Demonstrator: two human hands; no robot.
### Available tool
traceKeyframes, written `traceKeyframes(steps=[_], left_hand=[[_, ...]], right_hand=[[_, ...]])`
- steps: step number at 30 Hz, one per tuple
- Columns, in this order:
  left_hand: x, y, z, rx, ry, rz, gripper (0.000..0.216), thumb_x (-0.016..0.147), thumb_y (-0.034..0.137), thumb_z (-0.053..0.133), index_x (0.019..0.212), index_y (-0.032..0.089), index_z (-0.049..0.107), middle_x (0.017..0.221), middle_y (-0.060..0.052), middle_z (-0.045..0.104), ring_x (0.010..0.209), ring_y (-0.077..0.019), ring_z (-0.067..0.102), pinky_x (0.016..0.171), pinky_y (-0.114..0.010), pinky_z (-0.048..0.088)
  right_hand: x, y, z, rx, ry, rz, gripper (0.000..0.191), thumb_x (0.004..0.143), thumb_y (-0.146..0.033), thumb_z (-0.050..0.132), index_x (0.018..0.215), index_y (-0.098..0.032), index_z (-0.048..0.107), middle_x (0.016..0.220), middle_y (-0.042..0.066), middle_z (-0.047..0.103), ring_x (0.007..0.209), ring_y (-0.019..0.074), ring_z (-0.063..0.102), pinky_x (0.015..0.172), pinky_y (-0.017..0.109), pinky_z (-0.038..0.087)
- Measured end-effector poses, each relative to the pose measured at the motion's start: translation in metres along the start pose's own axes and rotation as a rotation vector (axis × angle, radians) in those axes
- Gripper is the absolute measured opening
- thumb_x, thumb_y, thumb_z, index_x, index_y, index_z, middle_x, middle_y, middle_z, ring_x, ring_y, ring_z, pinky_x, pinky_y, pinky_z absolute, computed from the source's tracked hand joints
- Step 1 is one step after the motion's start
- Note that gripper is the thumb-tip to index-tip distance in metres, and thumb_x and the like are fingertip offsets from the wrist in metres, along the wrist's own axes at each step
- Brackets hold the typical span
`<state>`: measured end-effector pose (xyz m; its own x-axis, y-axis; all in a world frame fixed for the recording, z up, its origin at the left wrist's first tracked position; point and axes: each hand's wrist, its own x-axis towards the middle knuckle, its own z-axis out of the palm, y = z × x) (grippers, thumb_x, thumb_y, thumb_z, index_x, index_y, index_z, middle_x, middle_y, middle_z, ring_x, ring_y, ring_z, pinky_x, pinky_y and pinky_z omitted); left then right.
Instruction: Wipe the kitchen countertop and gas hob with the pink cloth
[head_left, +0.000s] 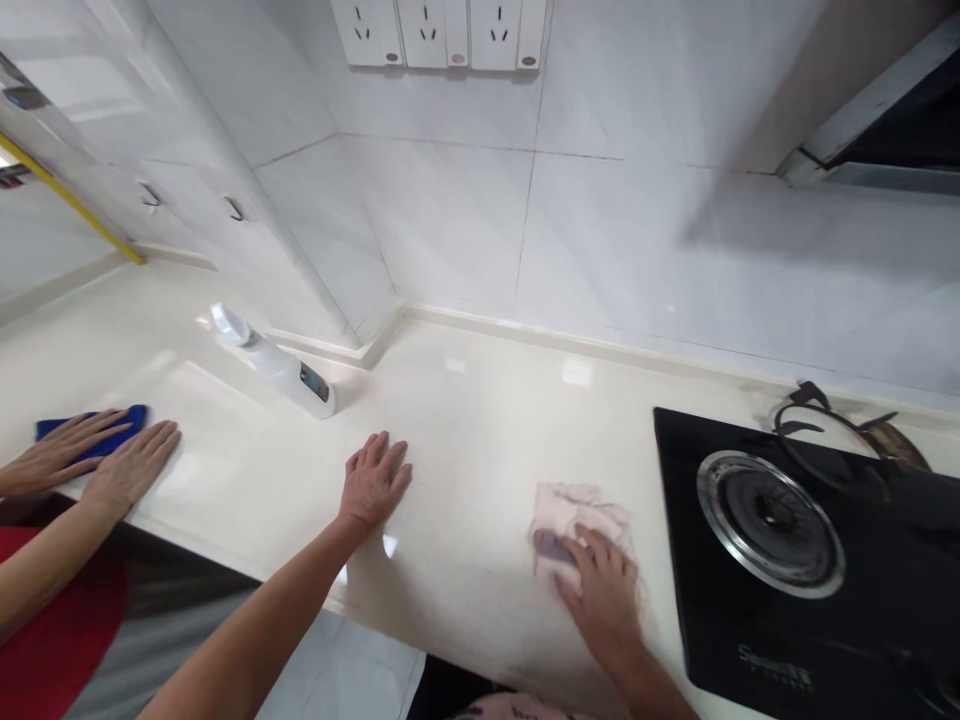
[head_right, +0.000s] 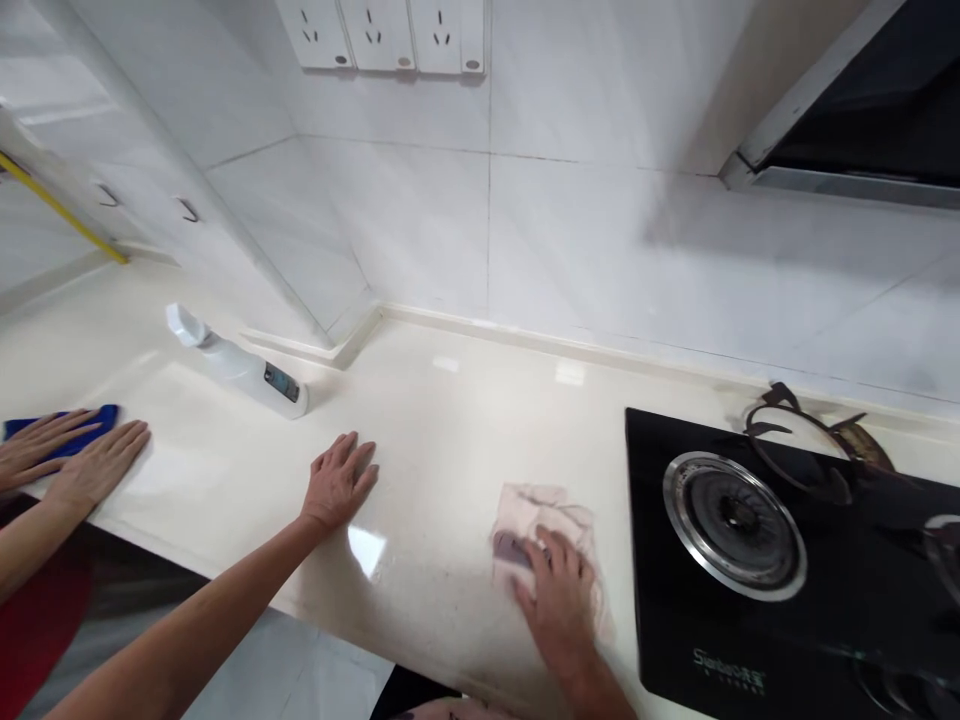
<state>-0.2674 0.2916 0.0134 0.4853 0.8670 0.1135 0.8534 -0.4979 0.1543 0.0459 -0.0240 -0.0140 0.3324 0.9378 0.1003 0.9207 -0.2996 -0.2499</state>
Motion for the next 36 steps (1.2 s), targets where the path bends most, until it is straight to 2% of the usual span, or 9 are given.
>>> traceKeyframes(steps=[3,5,8,12,15,20,30,33,36], left_hand=[[0.001,-0.002,0.001,-0.004,0.003,0.007,0.053,0.102,0.049,0.04,0.142,0.022,0.062,0.162,-0.019,0.045,0.154,-0.0364,0.035,0.12,-0.058,0.032],[0.002,-0.003,0.002,0.001,0.001,0.008,0.054,0.103,0.05,0.039,0.142,0.022,0.062,0.162,-0.019,0.045,0.155,-0.0368,0.034,0.119,-0.058,0.032],[0.003,-0.004,0.002,0.011,0.01,0.004,0.053,0.102,0.05,0.04,0.142,0.023,0.062,0.162,-0.018,0.046,0.154,-0.0362,0.035,0.119,-0.057,0.034],[0.004,-0.003,0.001,0.019,0.022,0.009,0.051,0.101,0.05,0.041,0.142,0.026,0.061,0.162,-0.016,0.047,0.153,-0.0355,0.036,0.119,-0.056,0.034],[0.004,-0.003,0.0,0.02,0.016,0.011,0.052,0.101,0.05,0.042,0.142,0.025,0.061,0.162,-0.017,0.046,0.153,-0.0361,0.036,0.119,-0.057,0.033],[0.006,-0.003,0.0,0.022,0.012,0.011,0.053,0.102,0.05,0.04,0.143,0.023,0.061,0.162,-0.018,0.046,0.154,-0.0366,0.035,0.12,-0.058,0.032],[0.007,0.001,-0.001,-0.017,0.018,0.02,0.051,0.103,0.05,0.042,0.143,0.024,0.061,0.162,-0.017,0.045,0.154,-0.0356,0.034,0.121,-0.058,0.03],[0.006,0.004,-0.004,-0.019,-0.014,0.019,0.052,0.104,0.049,0.04,0.144,0.023,0.06,0.164,-0.018,0.042,0.155,-0.0355,0.032,0.121,-0.058,0.03],[0.005,0.005,-0.005,-0.01,-0.041,0.002,0.053,0.104,0.049,0.039,0.146,0.023,0.059,0.166,-0.017,0.04,0.157,-0.0343,0.029,0.123,-0.055,0.029]], right_hand=[[-0.022,0.001,0.003,0.161,0.013,-0.131,0.034,0.093,-0.04,0.061,0.124,-0.029,0.067,0.13,0.009,0.069,0.118,0.0324,0.059,0.1,0.05,0.046],[-0.011,0.014,-0.007,0.226,0.119,-0.059,0.034,0.095,-0.039,0.056,0.124,-0.026,0.067,0.125,0.011,0.069,0.117,0.032,0.06,0.1,0.049,0.047],[0.032,0.039,-0.034,0.226,0.244,0.128,0.044,0.099,-0.044,0.047,0.135,-0.022,0.062,0.131,0.015,0.065,0.124,0.0328,0.056,0.104,0.049,0.046],[0.079,0.061,-0.052,0.032,0.14,0.313,0.053,0.1,-0.05,0.044,0.144,-0.026,0.059,0.15,0.014,0.055,0.131,0.0351,0.051,0.102,0.051,0.045],[0.083,0.061,-0.046,-0.083,0.05,0.359,0.051,0.101,-0.048,0.043,0.144,-0.028,0.06,0.16,0.012,0.047,0.134,0.0354,0.048,0.103,0.052,0.042],[0.047,0.037,-0.035,-0.124,0.073,0.395,0.048,0.103,-0.048,0.044,0.142,-0.026,0.062,0.16,0.012,0.048,0.137,0.0352,0.046,0.102,0.051,0.041],[-0.107,-0.014,-0.023,-0.181,0.145,0.465,0.043,0.098,-0.045,0.049,0.132,-0.024,0.066,0.151,0.014,0.055,0.125,0.035,0.055,0.095,0.049,0.044],[-0.111,-0.026,-0.026,-0.23,0.161,0.557,0.044,0.1,-0.045,0.048,0.133,-0.022,0.066,0.148,0.017,0.056,0.121,0.0362,0.055,0.092,0.05,0.043],[-0.091,-0.057,-0.024,-0.254,0.173,0.669,0.044,0.1,-0.042,0.05,0.135,-0.019,0.064,0.147,0.019,0.055,0.121,0.0397,0.052,0.092,0.053,0.041]])
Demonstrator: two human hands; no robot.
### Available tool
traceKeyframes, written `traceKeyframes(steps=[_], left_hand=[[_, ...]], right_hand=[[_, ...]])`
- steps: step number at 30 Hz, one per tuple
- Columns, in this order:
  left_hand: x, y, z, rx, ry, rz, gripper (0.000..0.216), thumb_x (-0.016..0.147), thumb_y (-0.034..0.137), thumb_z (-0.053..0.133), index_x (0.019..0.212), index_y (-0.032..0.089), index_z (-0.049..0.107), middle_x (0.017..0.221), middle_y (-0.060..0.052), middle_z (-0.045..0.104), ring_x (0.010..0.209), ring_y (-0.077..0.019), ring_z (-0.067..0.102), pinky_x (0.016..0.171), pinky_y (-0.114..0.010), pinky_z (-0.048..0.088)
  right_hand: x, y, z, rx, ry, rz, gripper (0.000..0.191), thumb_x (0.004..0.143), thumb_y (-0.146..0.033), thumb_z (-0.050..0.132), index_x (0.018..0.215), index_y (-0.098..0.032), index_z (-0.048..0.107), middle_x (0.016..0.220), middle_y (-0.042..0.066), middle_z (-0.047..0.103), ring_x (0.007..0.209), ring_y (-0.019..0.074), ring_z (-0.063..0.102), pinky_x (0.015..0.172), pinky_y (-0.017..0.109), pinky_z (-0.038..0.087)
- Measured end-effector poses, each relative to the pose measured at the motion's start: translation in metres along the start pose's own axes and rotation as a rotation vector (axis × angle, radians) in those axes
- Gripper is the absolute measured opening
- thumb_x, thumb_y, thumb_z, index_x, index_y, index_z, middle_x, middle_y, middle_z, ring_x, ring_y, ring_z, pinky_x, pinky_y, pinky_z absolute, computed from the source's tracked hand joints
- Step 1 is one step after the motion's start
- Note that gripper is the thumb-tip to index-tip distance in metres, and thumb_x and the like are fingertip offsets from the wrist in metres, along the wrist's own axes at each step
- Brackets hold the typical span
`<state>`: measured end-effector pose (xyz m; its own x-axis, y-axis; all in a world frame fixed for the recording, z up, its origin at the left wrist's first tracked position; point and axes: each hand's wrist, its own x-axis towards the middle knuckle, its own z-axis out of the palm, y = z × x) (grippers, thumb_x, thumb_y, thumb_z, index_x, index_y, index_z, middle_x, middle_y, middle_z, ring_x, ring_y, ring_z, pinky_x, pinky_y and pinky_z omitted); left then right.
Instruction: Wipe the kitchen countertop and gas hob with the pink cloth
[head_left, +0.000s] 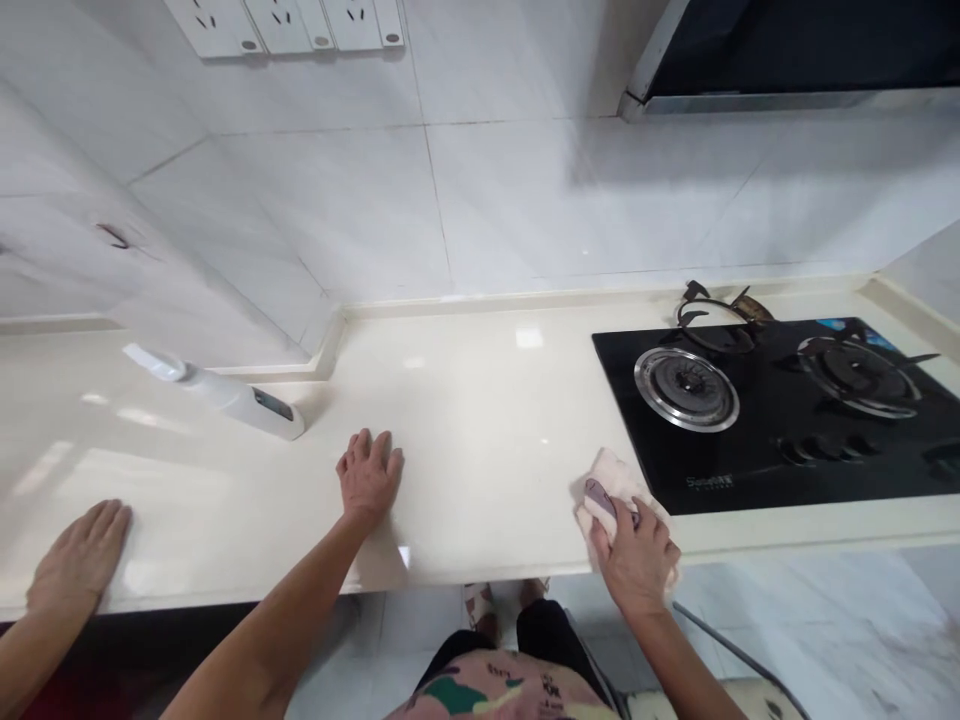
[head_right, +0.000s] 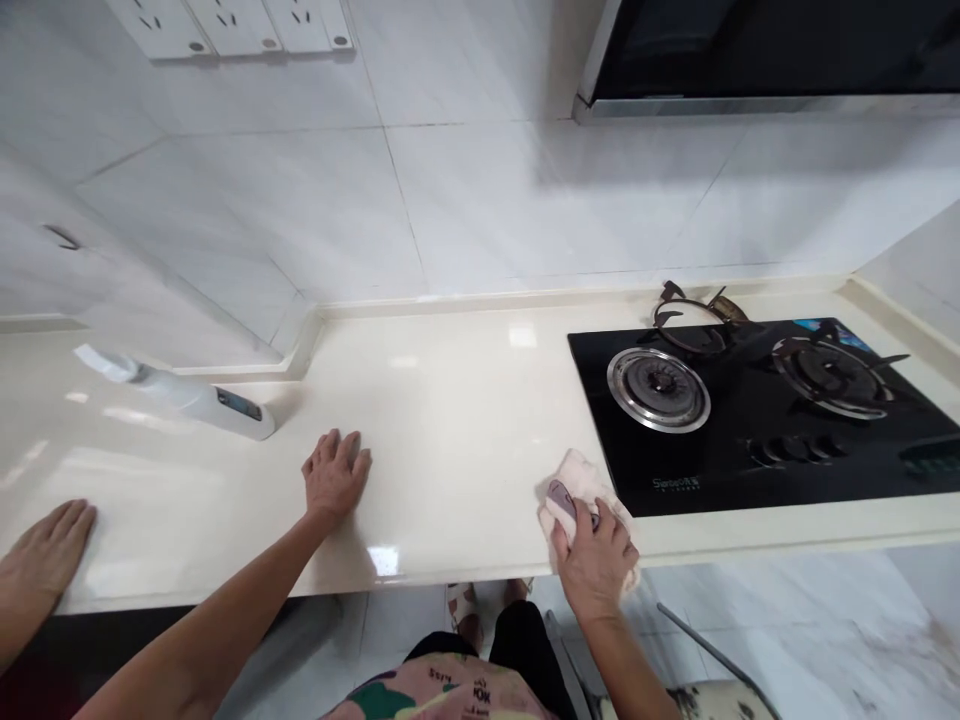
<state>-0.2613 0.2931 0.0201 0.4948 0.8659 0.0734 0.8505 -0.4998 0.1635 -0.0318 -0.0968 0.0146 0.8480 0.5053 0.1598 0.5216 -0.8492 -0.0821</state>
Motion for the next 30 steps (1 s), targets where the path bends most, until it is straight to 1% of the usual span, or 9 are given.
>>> traceKeyframes(steps=[2,7,10,12,17,19,21,26,30], left_hand=[[0.0,0.0,0.0,-0.007,-0.005,-0.003,0.054,0.104,0.048,0.04,0.147,0.023,0.058,0.167,-0.017,0.038,0.158,-0.0341,0.028,0.124,-0.054,0.027],[0.002,-0.002,-0.001,-0.202,-0.034,-0.051,0.051,0.1,0.044,0.051,0.144,0.022,0.062,0.169,-0.015,0.037,0.16,-0.0353,0.023,0.128,-0.057,0.02],[-0.004,-0.004,-0.004,-0.345,-0.035,-0.081,0.047,0.096,0.043,0.056,0.138,0.023,0.066,0.165,-0.014,0.045,0.159,-0.0358,0.028,0.128,-0.059,0.022],[-0.016,-0.006,-0.008,-0.398,-0.034,-0.077,0.045,0.097,0.045,0.055,0.135,0.024,0.066,0.158,-0.013,0.054,0.154,-0.033,0.039,0.126,-0.055,0.031],[-0.07,-0.015,-0.019,-0.615,-0.047,-0.082,0.053,0.1,0.056,0.045,0.137,0.022,0.061,0.142,-0.012,0.066,0.132,-0.025,0.063,0.109,-0.042,0.053],[-0.091,-0.014,-0.023,-0.757,-0.039,-0.117,0.057,0.099,0.061,0.046,0.136,0.022,0.061,0.14,-0.013,0.067,0.129,-0.0269,0.065,0.104,-0.044,0.056],[-0.106,-0.008,-0.028,-0.845,-0.021,-0.101,0.055,0.097,0.063,0.05,0.133,0.023,0.063,0.139,-0.013,0.067,0.129,-0.028,0.064,0.105,-0.046,0.055],[-0.125,0.036,-0.029,-0.752,0.073,0.231,0.039,0.102,0.047,0.053,0.134,0.028,0.064,0.142,-0.01,0.065,0.137,-0.026,0.058,0.116,-0.049,0.047],[-0.139,0.097,-0.018,-0.53,-0.013,0.538,0.046,0.099,0.041,0.06,0.143,0.029,0.062,0.156,-0.013,0.055,0.15,-0.0337,0.044,0.118,-0.056,0.042]], right_hand=[[-0.01,-0.039,-0.003,0.041,-0.069,-0.047,0.043,0.099,-0.038,0.055,0.137,-0.021,0.064,0.149,0.019,0.053,0.124,0.0405,0.049,0.094,0.055,0.041],[-0.055,-0.141,-0.007,0.365,-0.377,-0.423,0.054,0.089,-0.033,0.07,0.142,-0.029,0.061,0.157,0.016,0.048,0.136,0.0427,0.042,0.107,0.065,0.035],[-0.071,-0.168,-0.007,0.769,-0.528,-0.564,0.055,0.082,-0.035,0.076,0.136,-0.029,0.065,0.153,0.013,0.054,0.137,0.0404,0.044,0.115,0.067,0.028],[-0.071,-0.17,-0.008,1.034,-0.594,-0.507,0.052,0.082,-0.043,0.076,0.131,-0.028,0.068,0.148,0.011,0.059,0.136,0.0372,0.047,0.119,0.063,0.028],[-0.039,-0.145,-0.01,1.28,-0.635,-0.28,0.058,0.107,-0.055,0.03,0.152,-0.026,0.051,0.145,0.01,0.063,0.131,0.0233,0.058,0.111,0.043,0.047],[-0.014,-0.119,-0.009,1.277,-0.546,-0.191,0.059,0.104,-0.061,0.036,0.146,-0.026,0.058,0.138,0.008,0.068,0.126,0.0225,0.062,0.106,0.04,0.051],[0.016,-0.078,-0.007,1.123,-0.307,-0.075,0.059,0.093,-0.068,0.052,0.131,-0.026,0.069,0.13,0.008,0.071,0.121,0.025,0.064,0.105,0.042,0.052],[0.074,0.03,0.004,0.794,0.081,0.233,0.063,0.088,-0.061,0.044,0.118,-0.012,0.069,0.142,0.027,0.056,0.139,0.0411,0.046,0.12,0.067,0.028],[0.073,0.044,0.025,0.607,0.161,0.262,0.063,0.091,-0.05,0.043,0.133,-0.007,0.062,0.158,0.031,0.042,0.152,0.0475,0.028,0.12,0.077,0.012]])
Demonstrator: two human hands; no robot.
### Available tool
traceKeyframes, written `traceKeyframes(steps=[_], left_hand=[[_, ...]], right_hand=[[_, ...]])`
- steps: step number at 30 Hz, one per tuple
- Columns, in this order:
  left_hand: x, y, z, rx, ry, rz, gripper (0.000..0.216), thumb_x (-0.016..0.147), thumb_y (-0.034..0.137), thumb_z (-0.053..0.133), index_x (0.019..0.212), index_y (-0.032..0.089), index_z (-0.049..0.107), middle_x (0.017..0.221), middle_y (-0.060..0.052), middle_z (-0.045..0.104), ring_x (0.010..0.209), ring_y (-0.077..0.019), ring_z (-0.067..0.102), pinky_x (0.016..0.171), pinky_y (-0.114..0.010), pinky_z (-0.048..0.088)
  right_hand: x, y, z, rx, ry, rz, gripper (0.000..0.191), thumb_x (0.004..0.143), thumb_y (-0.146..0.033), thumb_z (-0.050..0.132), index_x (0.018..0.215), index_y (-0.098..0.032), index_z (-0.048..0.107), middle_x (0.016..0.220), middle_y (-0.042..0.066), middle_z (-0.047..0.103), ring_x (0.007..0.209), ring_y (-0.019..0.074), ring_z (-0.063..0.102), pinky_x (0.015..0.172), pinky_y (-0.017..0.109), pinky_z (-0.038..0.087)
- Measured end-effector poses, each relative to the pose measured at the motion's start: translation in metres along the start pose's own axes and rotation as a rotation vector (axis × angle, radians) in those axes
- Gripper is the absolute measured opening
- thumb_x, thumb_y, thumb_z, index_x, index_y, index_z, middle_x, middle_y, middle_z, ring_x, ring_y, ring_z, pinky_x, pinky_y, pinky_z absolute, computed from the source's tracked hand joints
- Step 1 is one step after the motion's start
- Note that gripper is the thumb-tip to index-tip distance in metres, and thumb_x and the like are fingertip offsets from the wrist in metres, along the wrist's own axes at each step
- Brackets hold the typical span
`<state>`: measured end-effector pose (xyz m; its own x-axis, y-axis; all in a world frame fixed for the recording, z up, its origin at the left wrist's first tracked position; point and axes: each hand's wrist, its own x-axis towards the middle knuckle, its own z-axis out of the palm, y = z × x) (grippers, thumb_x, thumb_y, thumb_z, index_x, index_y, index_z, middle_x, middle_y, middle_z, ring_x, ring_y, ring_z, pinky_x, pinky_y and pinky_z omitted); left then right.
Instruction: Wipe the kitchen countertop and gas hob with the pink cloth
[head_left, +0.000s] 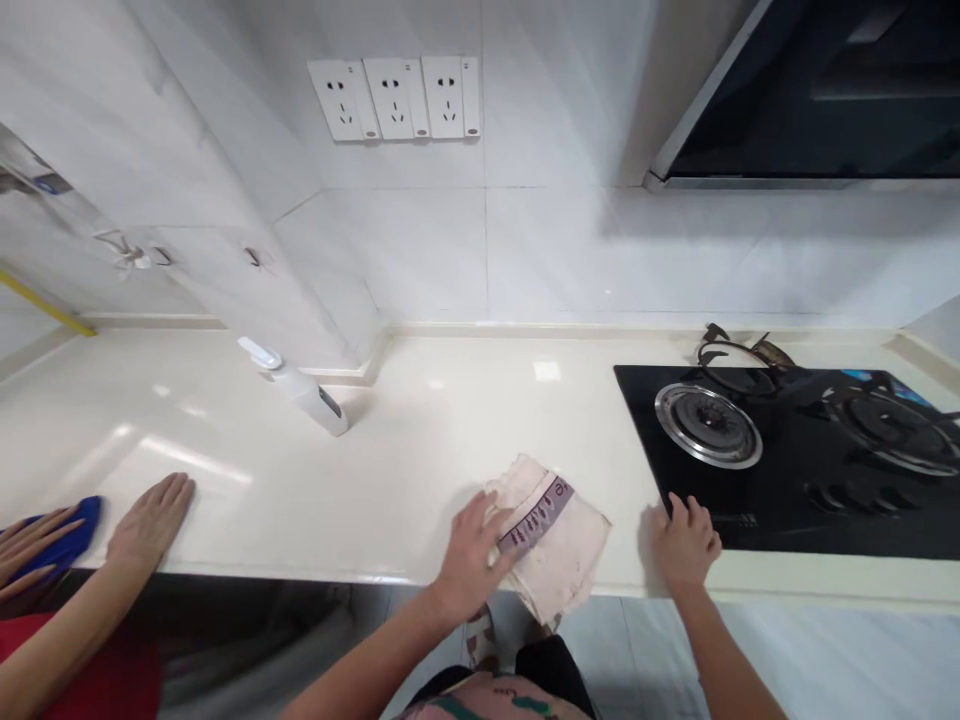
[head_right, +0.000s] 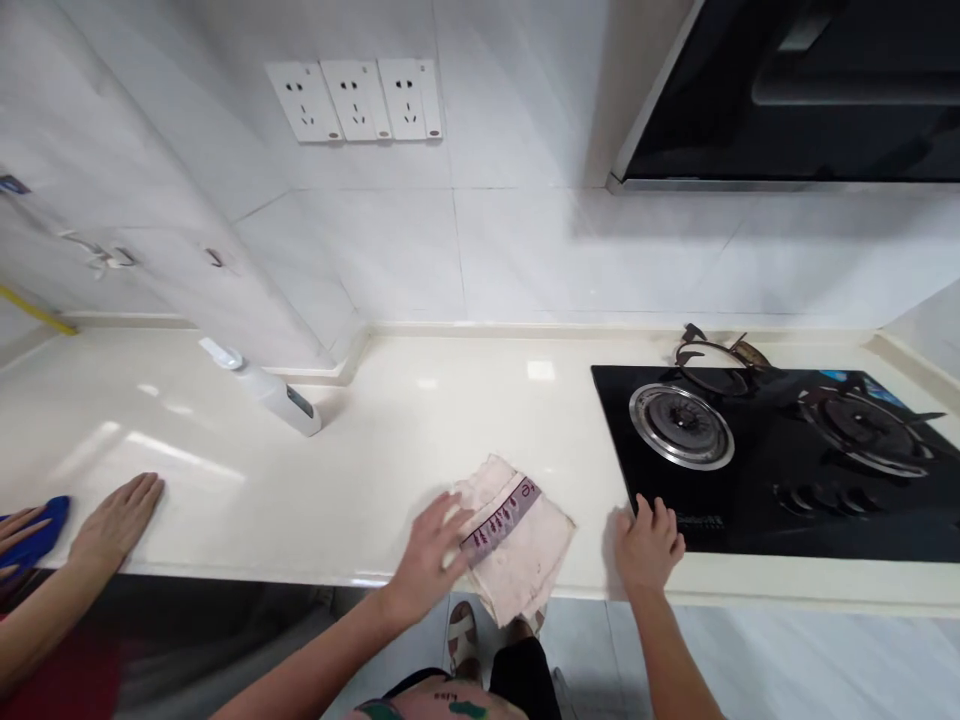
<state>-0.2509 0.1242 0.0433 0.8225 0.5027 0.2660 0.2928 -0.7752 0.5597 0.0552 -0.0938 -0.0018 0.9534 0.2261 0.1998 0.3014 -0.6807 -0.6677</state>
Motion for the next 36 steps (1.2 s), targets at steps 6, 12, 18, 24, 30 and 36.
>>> traceKeyframes(steps=[6,12,18,24,30,36], left_hand=[[0.038,0.073,0.075,0.06,-0.381,0.239,0.071,0.098,0.063,0.055,0.162,0.036,0.04,0.178,-0.009,0.016,0.163,-0.0404,0.012,0.124,-0.069,0.02],[0.048,0.074,0.103,0.137,-0.442,0.185,0.071,0.1,0.065,0.048,0.162,0.03,0.04,0.176,-0.012,0.023,0.162,-0.0435,0.01,0.125,-0.07,0.013],[-0.007,0.032,0.059,0.169,-0.348,0.1,0.081,0.099,0.066,0.047,0.167,0.028,0.027,0.17,-0.011,0.039,0.16,-0.037,0.024,0.126,-0.072,0.011],[-0.038,-0.052,-0.033,0.418,-0.124,-0.421,0.074,0.089,0.059,0.07,0.156,0.034,0.052,0.176,-0.016,0.02,0.159,-0.0529,0.013,0.117,-0.082,0.016],[-0.065,-0.131,-0.136,0.525,-0.172,-0.637,0.072,0.096,0.067,0.054,0.16,0.035,0.044,0.174,-0.011,0.03,0.158,-0.0442,0.026,0.12,-0.073,0.023],[-0.093,-0.139,-0.13,0.653,-0.102,-0.654,0.072,0.096,0.059,0.056,0.16,0.028,0.045,0.173,-0.012,0.031,0.159,-0.0408,0.025,0.122,-0.069,0.017]], right_hand=[[-0.022,0.013,0.024,-0.34,0.062,-0.169,0.072,0.099,-0.055,0.035,0.148,-0.006,0.051,0.158,0.032,0.043,0.153,0.0451,0.03,0.118,0.073,0.023],[-0.014,0.029,0.02,-0.344,0.039,-0.118,0.076,0.096,-0.064,0.035,0.147,-0.012,0.055,0.158,0.027,0.045,0.151,0.0442,0.034,0.12,0.071,0.025],[-0.016,0.027,0.017,-0.332,-0.007,-0.076,0.076,0.093,-0.066,0.035,0.148,-0.016,0.054,0.16,0.026,0.043,0.154,0.0422,0.031,0.12,0.071,0.023],[-0.016,0.026,0.019,-0.356,-0.034,-0.04,0.074,0.094,-0.064,0.035,0.151,-0.02,0.051,0.163,0.023,0.041,0.155,0.0401,0.027,0.119,0.071,0.023],[-0.016,0.032,0.021,-0.353,-0.035,-0.055,0.079,0.094,-0.067,0.034,0.151,-0.016,0.051,0.162,0.026,0.039,0.156,0.0412,0.025,0.121,0.071,0.02],[-0.018,0.023,0.017,-0.345,-0.008,-0.066,0.076,0.093,-0.062,0.036,0.149,-0.013,0.053,0.162,0.025,0.041,0.155,0.0413,0.027,0.122,0.07,0.02]])
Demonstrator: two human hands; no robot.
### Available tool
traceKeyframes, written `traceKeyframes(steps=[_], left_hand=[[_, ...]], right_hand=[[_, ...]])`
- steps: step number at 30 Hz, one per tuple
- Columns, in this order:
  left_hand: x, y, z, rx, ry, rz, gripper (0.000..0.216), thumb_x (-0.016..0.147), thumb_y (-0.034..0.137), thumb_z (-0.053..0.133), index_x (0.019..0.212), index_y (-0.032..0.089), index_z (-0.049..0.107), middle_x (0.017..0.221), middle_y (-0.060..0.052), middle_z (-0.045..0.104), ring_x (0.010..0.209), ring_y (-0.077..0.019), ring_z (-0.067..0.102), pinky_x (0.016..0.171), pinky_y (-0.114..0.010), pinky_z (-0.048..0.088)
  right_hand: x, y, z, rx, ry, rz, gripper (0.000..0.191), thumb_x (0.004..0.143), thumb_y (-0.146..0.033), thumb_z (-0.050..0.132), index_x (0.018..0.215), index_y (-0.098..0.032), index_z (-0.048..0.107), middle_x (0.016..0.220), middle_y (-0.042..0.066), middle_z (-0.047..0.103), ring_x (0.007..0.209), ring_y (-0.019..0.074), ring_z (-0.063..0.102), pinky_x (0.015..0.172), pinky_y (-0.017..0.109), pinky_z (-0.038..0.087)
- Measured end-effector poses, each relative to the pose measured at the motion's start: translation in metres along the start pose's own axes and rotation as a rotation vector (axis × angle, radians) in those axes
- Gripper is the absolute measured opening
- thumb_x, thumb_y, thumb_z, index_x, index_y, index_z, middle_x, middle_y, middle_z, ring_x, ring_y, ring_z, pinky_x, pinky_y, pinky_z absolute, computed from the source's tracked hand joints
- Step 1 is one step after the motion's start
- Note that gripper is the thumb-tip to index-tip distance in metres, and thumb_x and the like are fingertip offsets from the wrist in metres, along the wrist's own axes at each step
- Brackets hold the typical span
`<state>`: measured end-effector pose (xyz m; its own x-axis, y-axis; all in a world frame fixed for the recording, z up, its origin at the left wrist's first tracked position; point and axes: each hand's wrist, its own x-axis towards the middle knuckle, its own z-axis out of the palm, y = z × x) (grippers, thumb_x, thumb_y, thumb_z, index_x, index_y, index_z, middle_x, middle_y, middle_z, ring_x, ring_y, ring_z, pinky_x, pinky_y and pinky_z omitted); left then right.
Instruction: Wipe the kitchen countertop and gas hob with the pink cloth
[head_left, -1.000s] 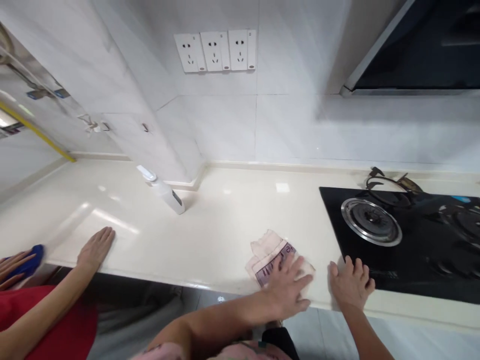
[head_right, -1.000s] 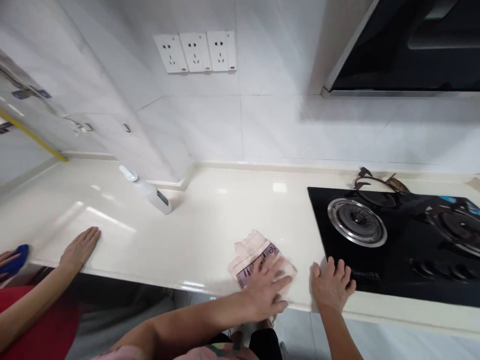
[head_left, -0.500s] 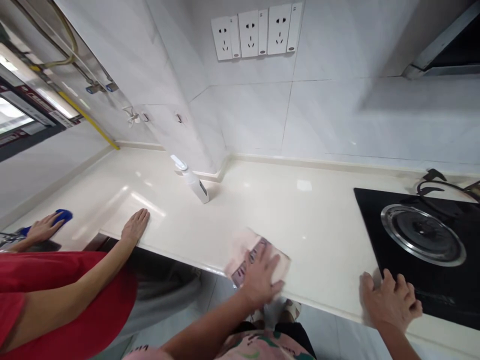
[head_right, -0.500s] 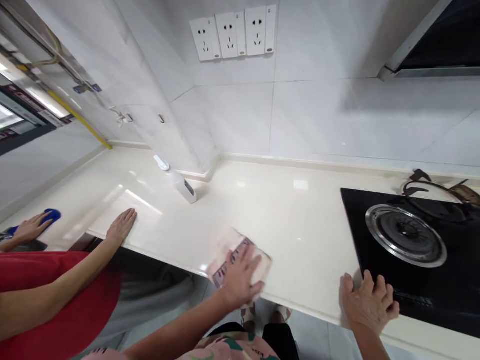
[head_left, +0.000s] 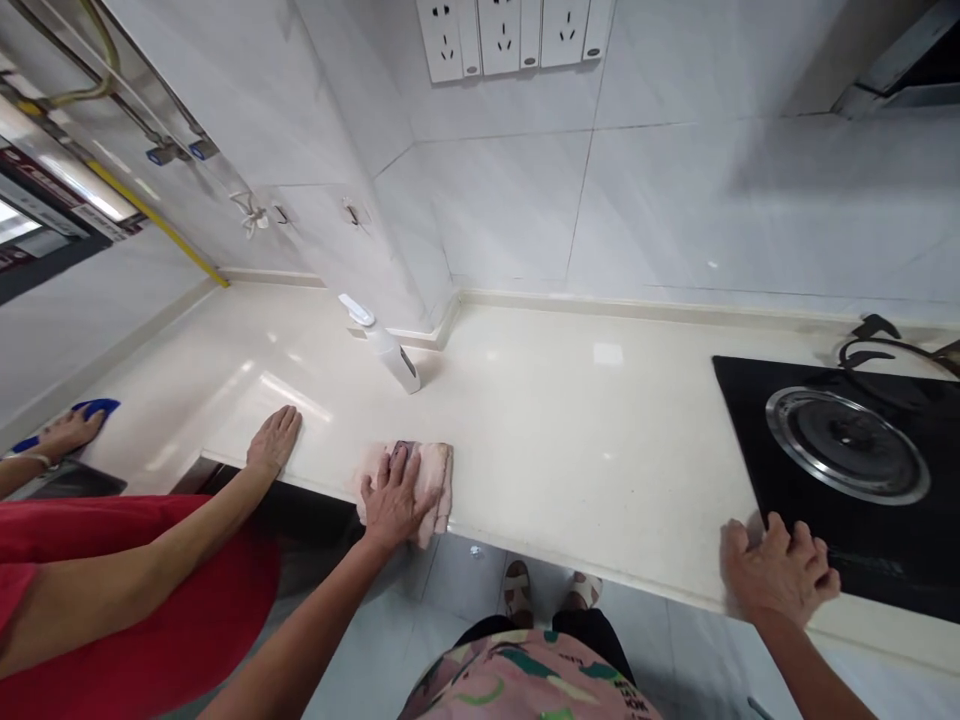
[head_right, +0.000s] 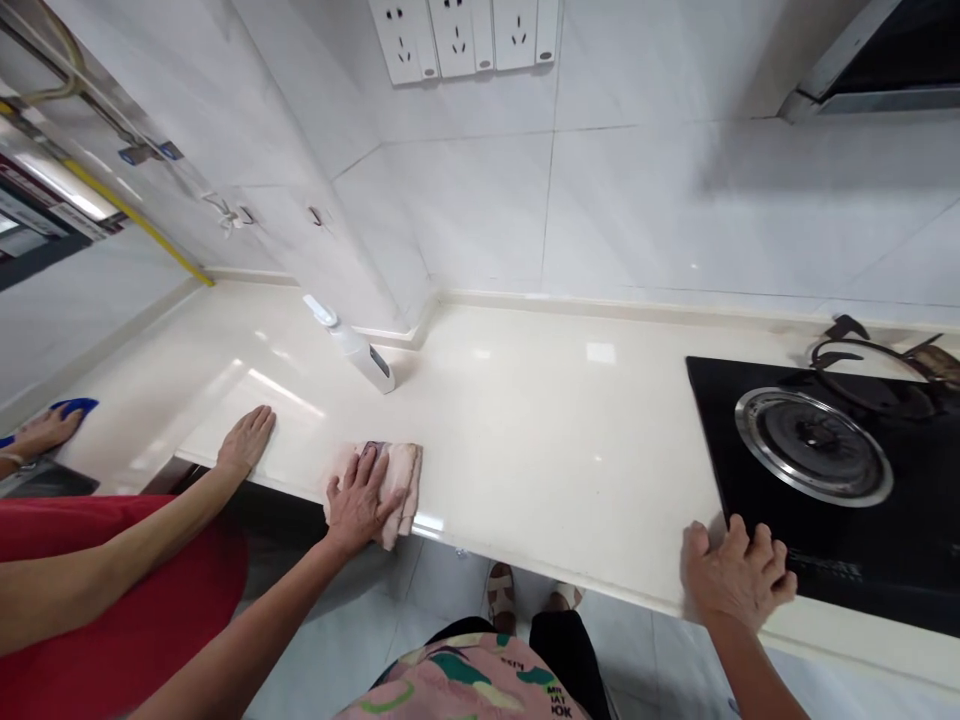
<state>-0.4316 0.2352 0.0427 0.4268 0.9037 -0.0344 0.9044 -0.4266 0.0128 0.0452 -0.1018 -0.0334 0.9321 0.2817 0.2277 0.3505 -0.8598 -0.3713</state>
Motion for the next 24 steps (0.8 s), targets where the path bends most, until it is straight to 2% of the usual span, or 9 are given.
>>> traceKeyframes(steps=[5,9,12,14,17,19,21,22,24], left_hand=[[-0.044,0.035,0.018,-0.039,-0.052,0.322,0.089,0.081,0.064,0.074,0.158,0.026,0.049,0.169,-0.018,0.036,0.157,-0.0481,0.025,0.122,-0.07,0.011],[-0.06,0.083,0.029,-0.054,-0.103,0.45,0.09,0.08,0.049,0.08,0.161,0.032,0.044,0.172,-0.015,0.033,0.158,-0.0465,0.023,0.121,-0.069,0.019],[-0.059,0.14,0.037,-0.082,-0.177,0.609,0.092,0.08,0.044,0.081,0.162,0.037,0.039,0.173,-0.011,0.032,0.157,-0.0458,0.025,0.117,-0.069,0.027],[-0.06,0.188,0.04,-0.114,-0.197,0.814,0.087,0.084,0.045,0.076,0.162,0.036,0.038,0.174,-0.01,0.031,0.154,-0.0468,0.029,0.114,-0.069,0.031],[-0.066,0.259,0.039,-0.139,-0.074,1.064,0.069,0.094,0.043,0.062,0.16,0.037,0.042,0.176,-0.005,0.027,0.152,-0.0437,0.031,0.11,-0.065,0.035],[-0.071,0.294,0.037,-0.12,0.031,1.156,0.063,0.096,0.041,0.059,0.158,0.039,0.046,0.176,-0.003,0.027,0.153,-0.0418,0.029,0.109,-0.064,0.034],[-0.074,0.311,0.035,-0.101,0.1,1.196,0.059,0.098,0.038,0.056,0.156,0.04,0.048,0.175,-0.001,0.028,0.155,-0.0393,0.029,0.11,-0.062,0.033],[-0.074,0.311,0.035,-0.1,0.11,1.208,0.058,0.099,0.037,0.054,0.156,0.04,0.048,0.175,-0.001,0.028,0.155,-0.0381,0.028,0.111,-0.061,0.032],[-0.07,0.296,0.037,-0.115,0.08,1.214,0.06,0.099,0.039,0.054,0.158,0.038,0.045,0.176,-0.002,0.026,0.157,-0.0373,0.027,0.115,-0.058,0.03]], right_hand=[[-0.001,-0.004,-0.002,0.004,0.031,-0.025,0.072,0.093,-0.06,0.038,0.148,-0.016,0.053,0.161,0.025,0.042,0.154,0.0421,0.027,0.119,0.073,0.022],[-0.001,-0.007,-0.003,-0.013,0.06,-0.048,0.07,0.093,-0.059,0.038,0.146,-0.015,0.053,0.159,0.026,0.043,0.154,0.042,0.029,0.119,0.072,0.024],[-0.001,-0.008,-0.003,-0.021,0.059,-0.05,0.071,0.093,-0.058,0.038,0.146,-0.012,0.053,0.159,0.026,0.043,0.153,0.0423,0.03,0.119,0.072,0.024],[-0.001,-0.008,-0.002,-0.032,0.059,-0.041,0.071,0.094,-0.057,0.038,0.146,-0.012,0.053,0.159,0.027,0.043,0.154,0.042,0.029,0.119,0.071,0.023],[-0.001,-0.005,-0.001,-0.031,0.055,-0.027,0.071,0.094,-0.058,0.038,0.147,-0.013,0.053,0.159,0.026,0.043,0.154,0.0413,0.03,0.12,0.07,0.023],[-0.001,-0.002,0.0,-0.032,0.042,-0.026,0.071,0.094,-0.059,0.038,0.147,-0.015,0.052,0.16,0.025,0.043,0.154,0.0407,0.03,0.12,0.07,0.024],[-0.001,0.0,0.0,-0.035,0.029,-0.03,0.07,0.094,-0.06,0.038,0.148,-0.017,0.052,0.16,0.024,0.043,0.154,0.0403,0.03,0.12,0.069,0.024],[0.0,0.001,0.0,-0.036,0.027,-0.033,0.07,0.095,-0.06,0.038,0.148,-0.017,0.052,0.16,0.024,0.043,0.154,0.0401,0.029,0.12,0.069,0.024],[0.0,0.002,0.0,-0.035,0.029,-0.035,0.07,0.094,-0.061,0.038,0.148,-0.017,0.052,0.16,0.024,0.042,0.154,0.0401,0.029,0.12,0.069,0.024]])
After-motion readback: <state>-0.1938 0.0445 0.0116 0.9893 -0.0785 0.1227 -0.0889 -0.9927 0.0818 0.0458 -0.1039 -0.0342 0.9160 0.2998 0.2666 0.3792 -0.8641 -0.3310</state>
